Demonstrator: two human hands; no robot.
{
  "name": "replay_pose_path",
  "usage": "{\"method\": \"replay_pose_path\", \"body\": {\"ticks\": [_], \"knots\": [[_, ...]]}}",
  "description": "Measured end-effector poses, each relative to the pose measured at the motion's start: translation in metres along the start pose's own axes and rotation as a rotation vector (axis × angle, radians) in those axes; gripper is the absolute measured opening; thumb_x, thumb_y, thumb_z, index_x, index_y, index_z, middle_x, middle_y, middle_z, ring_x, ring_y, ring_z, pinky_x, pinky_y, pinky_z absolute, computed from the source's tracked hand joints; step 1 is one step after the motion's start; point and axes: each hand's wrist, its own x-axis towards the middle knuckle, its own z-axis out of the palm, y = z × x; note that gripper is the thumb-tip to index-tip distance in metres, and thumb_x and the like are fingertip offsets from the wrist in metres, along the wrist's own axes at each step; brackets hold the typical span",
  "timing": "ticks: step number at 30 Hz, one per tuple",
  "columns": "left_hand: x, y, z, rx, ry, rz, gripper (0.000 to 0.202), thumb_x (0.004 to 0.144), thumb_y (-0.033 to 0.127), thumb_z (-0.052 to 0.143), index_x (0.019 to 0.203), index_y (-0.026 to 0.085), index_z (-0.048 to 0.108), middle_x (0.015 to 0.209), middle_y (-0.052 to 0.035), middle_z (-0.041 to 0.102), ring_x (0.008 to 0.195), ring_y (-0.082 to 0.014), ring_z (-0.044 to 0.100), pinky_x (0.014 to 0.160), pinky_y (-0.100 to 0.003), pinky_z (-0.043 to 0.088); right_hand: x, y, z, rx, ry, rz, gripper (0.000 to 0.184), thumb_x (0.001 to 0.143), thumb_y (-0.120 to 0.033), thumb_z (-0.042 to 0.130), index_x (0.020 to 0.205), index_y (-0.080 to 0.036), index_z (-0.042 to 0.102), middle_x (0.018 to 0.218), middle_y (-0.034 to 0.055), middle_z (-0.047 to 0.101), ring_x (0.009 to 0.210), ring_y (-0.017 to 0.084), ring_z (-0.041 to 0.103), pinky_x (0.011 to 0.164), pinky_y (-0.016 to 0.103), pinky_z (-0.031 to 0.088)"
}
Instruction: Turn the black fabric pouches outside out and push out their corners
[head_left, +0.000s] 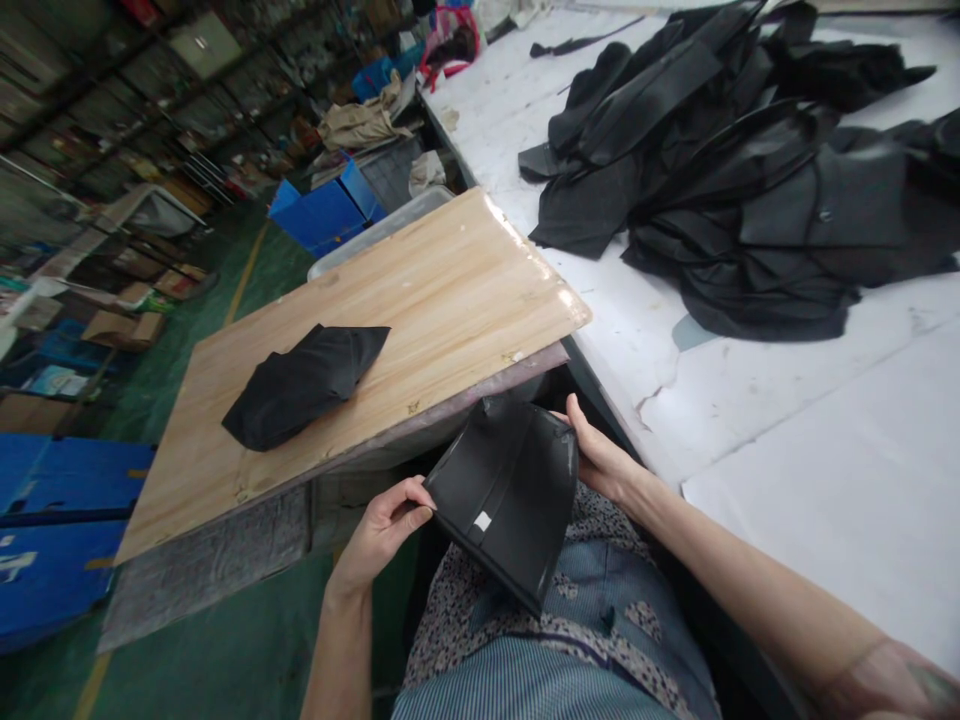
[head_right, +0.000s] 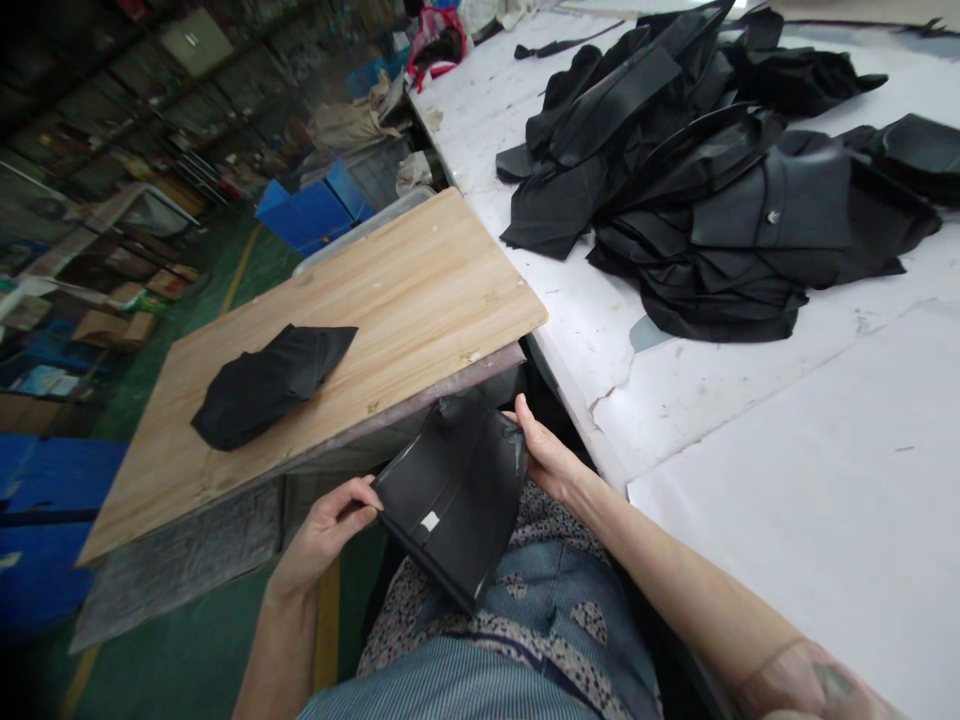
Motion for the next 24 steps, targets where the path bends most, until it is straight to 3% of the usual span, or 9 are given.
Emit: {"method": "replay_pose_path", "body": {"ticks": [4, 8, 11, 16, 24], "knots": [[0.001, -0.004, 0.0, 0.016, -0.001, -0.01, 0.026, 0.083, 0.047, 0.067, 0.075, 0.022, 0.067, 0.077, -0.0032, 0.065, 0.097, -0.0251, 0.063, 0.113, -0.043, 0.034, -0.002, 0.0, -0.002, -0.064, -0.069, -0.025, 0.041, 0.083, -0.058, 0.069, 0.102, -0.022, 0.073, 0.101, 0.0062, 0.075, 0.087, 0.021, 0.07, 0.079, 0.028, 0.055], [0.002, -0.008, -0.003, 0.041, 0.038, -0.017, 0.027, 0.084, 0.047, 0.066, 0.075, 0.022, 0.065, 0.079, -0.0041, 0.064, 0.104, -0.0259, 0.061, 0.106, -0.038, 0.039, -0.005, -0.002, -0.001, -0.111, -0.13, -0.02, 0.04, 0.076, -0.046, 0.08, 0.108, -0.023, 0.071, 0.103, 0.0043, 0.074, 0.086, 0.018, 0.069, 0.076, 0.026, 0.054], [0.004, -0.008, -0.004, 0.072, 0.057, -0.004, 0.025, 0.085, 0.043, 0.066, 0.074, 0.021, 0.064, 0.08, -0.0034, 0.064, 0.099, -0.0239, 0.06, 0.099, -0.034, 0.041, -0.005, -0.001, 0.001, -0.211, -0.132, -0.026, 0.041, 0.072, -0.043, 0.083, 0.106, -0.023, 0.072, 0.094, 0.0019, 0.074, 0.078, 0.015, 0.068, 0.069, 0.023, 0.053], [0.008, -0.004, 0.0, 0.064, -0.009, -0.02, 0.023, 0.087, 0.04, 0.064, 0.077, 0.019, 0.063, 0.077, -0.0009, 0.058, 0.072, -0.0158, 0.053, 0.067, -0.024, 0.041, -0.003, 0.006, 0.003, -0.329, -0.076, -0.107, 0.036, 0.07, -0.045, 0.083, 0.093, -0.019, 0.073, 0.088, 0.0016, 0.075, 0.079, 0.017, 0.068, 0.072, 0.026, 0.053], [0.015, -0.007, 0.01, 0.024, 0.008, -0.086, 0.018, 0.085, 0.038, 0.068, 0.086, 0.02, 0.067, 0.08, -0.0004, 0.063, 0.072, -0.0152, 0.057, 0.066, -0.023, 0.044, -0.004, 0.009, 0.001, -0.198, -0.005, -0.045, 0.038, 0.07, -0.045, 0.084, 0.096, -0.019, 0.073, 0.086, 0.0036, 0.076, 0.075, 0.019, 0.071, 0.071, 0.029, 0.057]]}}
